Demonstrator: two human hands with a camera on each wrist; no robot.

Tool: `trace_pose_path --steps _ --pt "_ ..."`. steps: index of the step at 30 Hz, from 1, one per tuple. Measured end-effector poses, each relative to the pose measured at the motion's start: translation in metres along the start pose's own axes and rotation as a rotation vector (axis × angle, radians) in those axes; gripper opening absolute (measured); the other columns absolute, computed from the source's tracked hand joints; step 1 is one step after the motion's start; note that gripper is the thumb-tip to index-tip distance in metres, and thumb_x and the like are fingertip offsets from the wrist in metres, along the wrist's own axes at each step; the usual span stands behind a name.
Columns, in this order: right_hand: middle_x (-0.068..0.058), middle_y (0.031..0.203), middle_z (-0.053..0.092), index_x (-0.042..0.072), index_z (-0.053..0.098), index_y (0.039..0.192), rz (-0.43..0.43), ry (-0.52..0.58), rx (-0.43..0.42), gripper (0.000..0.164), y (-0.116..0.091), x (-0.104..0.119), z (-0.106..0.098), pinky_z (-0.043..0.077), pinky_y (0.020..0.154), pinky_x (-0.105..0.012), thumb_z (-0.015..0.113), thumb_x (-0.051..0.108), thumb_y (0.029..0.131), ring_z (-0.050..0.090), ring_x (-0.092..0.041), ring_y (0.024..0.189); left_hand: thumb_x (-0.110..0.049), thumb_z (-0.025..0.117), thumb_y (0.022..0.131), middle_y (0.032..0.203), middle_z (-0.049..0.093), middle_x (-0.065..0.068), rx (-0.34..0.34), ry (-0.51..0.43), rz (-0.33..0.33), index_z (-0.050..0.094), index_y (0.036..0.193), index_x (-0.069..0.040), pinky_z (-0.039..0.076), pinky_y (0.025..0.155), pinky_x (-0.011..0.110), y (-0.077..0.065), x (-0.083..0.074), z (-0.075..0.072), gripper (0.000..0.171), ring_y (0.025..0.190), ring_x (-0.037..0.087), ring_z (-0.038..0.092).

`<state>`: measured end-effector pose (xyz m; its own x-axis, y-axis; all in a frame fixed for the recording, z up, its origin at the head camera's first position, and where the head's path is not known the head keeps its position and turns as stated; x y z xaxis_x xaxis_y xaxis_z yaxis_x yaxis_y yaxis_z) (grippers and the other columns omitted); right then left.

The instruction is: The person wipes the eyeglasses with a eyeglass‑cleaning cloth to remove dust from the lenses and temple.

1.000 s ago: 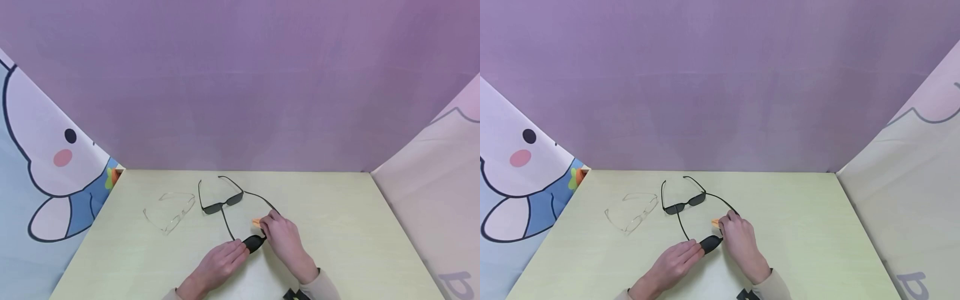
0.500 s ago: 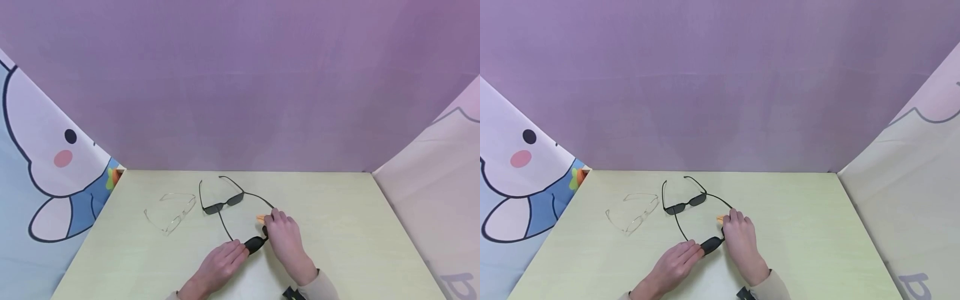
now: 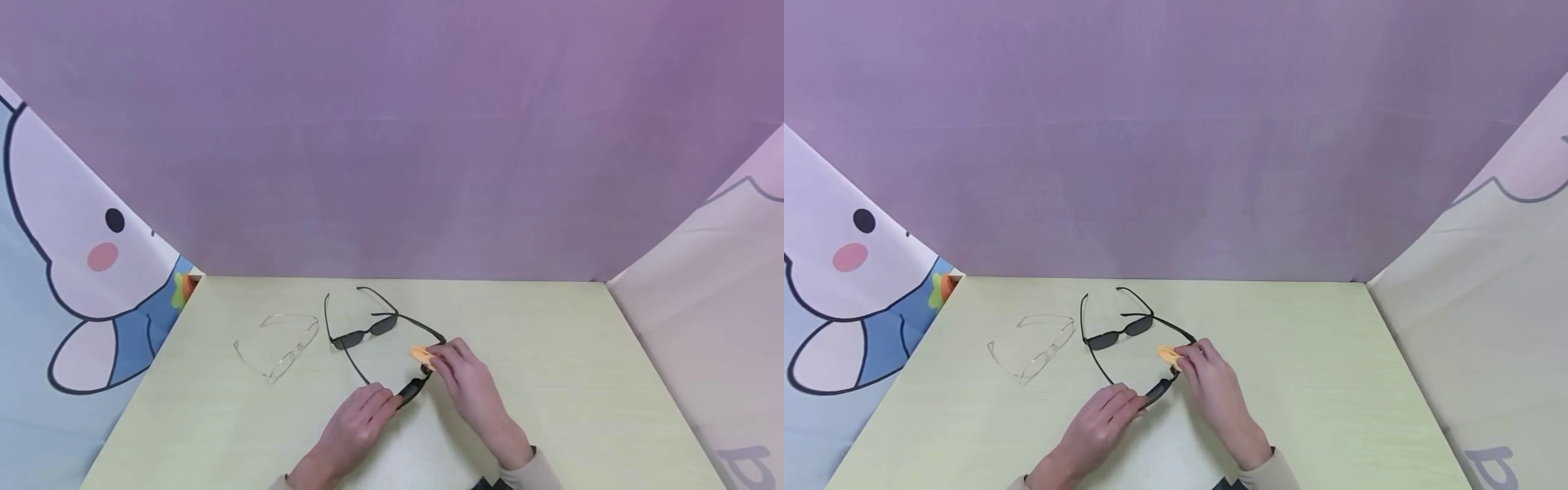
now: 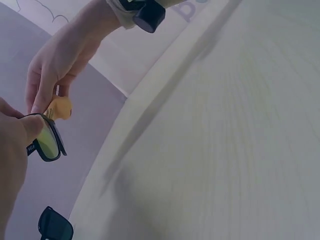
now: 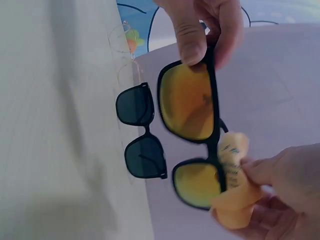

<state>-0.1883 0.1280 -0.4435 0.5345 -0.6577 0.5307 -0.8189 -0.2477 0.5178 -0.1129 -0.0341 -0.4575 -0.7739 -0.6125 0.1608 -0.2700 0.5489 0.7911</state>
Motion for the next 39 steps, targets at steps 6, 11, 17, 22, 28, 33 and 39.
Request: trace_pose_path --steps 6,11,17,22,28,33,39 --pt "0.000 0.097 0.062 0.003 0.071 0.109 -0.069 0.081 -0.097 0.022 -0.005 -0.004 -0.006 0.049 0.063 -0.009 0.075 -0.004 0.089 0.060 -0.005 0.074 -0.021 0.049 0.110 0.091 0.073 0.006 -0.049 0.005 -0.038 0.075 0.095 -0.003 0.058 0.079 0.028 0.002 0.006 -0.006 0.035 0.085 0.018 0.068" --pt "-0.001 0.096 0.060 0.002 0.068 0.108 0.003 0.081 -0.148 0.021 -0.009 -0.012 -0.008 0.054 0.069 -0.015 0.074 -0.006 0.090 0.063 -0.008 0.079 -0.020 0.053 0.108 0.090 0.073 0.007 -0.079 -0.007 -0.044 0.075 0.094 -0.002 0.058 0.078 0.029 0.003 0.008 -0.009 0.032 0.084 0.019 0.068" --pt "-0.001 0.095 0.056 0.001 0.064 0.108 0.121 0.072 -0.175 0.017 -0.013 -0.020 -0.007 0.053 0.064 -0.020 0.068 -0.007 0.094 0.054 -0.005 0.080 -0.018 0.057 0.106 0.087 0.072 0.008 -0.140 -0.010 -0.038 0.075 0.091 -0.001 0.058 0.076 0.029 0.004 0.008 -0.014 0.030 0.081 0.020 0.067" --pt "-0.005 0.094 0.056 -0.003 0.060 0.110 0.167 0.069 -0.263 0.017 -0.016 -0.028 -0.012 0.047 0.058 -0.017 0.064 -0.010 0.095 0.051 -0.008 0.077 -0.019 0.057 0.106 0.085 0.072 0.008 -0.176 0.010 -0.068 0.074 0.090 0.000 0.058 0.075 0.030 0.007 0.012 -0.021 0.030 0.078 0.020 0.068" --pt "-0.006 0.103 0.063 -0.001 0.061 0.110 0.285 0.241 -0.241 0.014 -0.018 -0.037 -0.006 0.052 0.073 -0.020 0.064 -0.005 0.097 0.060 -0.012 0.086 -0.021 0.061 0.105 0.083 0.072 0.008 -0.240 -0.031 -0.164 0.074 0.087 0.001 0.057 0.076 0.030 0.009 0.021 -0.030 0.031 0.077 0.021 0.066" --pt "-0.006 0.101 0.069 0.000 0.060 0.111 0.286 0.414 -0.198 0.012 -0.022 -0.026 0.012 0.056 0.074 -0.024 0.062 -0.001 0.100 0.065 -0.011 0.084 -0.025 0.067 0.101 0.085 0.071 0.005 -0.276 -0.144 -0.329 0.073 0.089 -0.002 0.055 0.077 0.029 0.007 0.028 -0.029 0.026 0.080 0.022 0.065" --pt "-0.011 0.105 0.069 -0.006 0.056 0.119 0.186 0.518 -0.236 0.021 -0.025 -0.005 0.024 0.058 0.081 -0.021 0.060 -0.008 0.099 0.068 -0.013 0.091 -0.023 0.077 0.092 0.088 0.071 0.004 -0.280 -0.337 -0.627 0.072 0.095 -0.006 0.054 0.071 0.018 0.004 0.040 -0.026 0.017 0.078 0.016 0.065"
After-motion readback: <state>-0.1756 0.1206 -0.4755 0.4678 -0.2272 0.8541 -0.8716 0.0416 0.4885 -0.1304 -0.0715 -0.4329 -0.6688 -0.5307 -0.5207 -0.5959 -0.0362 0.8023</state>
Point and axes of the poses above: each hand's wrist, its own y-axis towards the middle knuckle, its own z-axis out of the palm, x = y × z, the point moved 8 cm from there along y, towards the middle knuckle
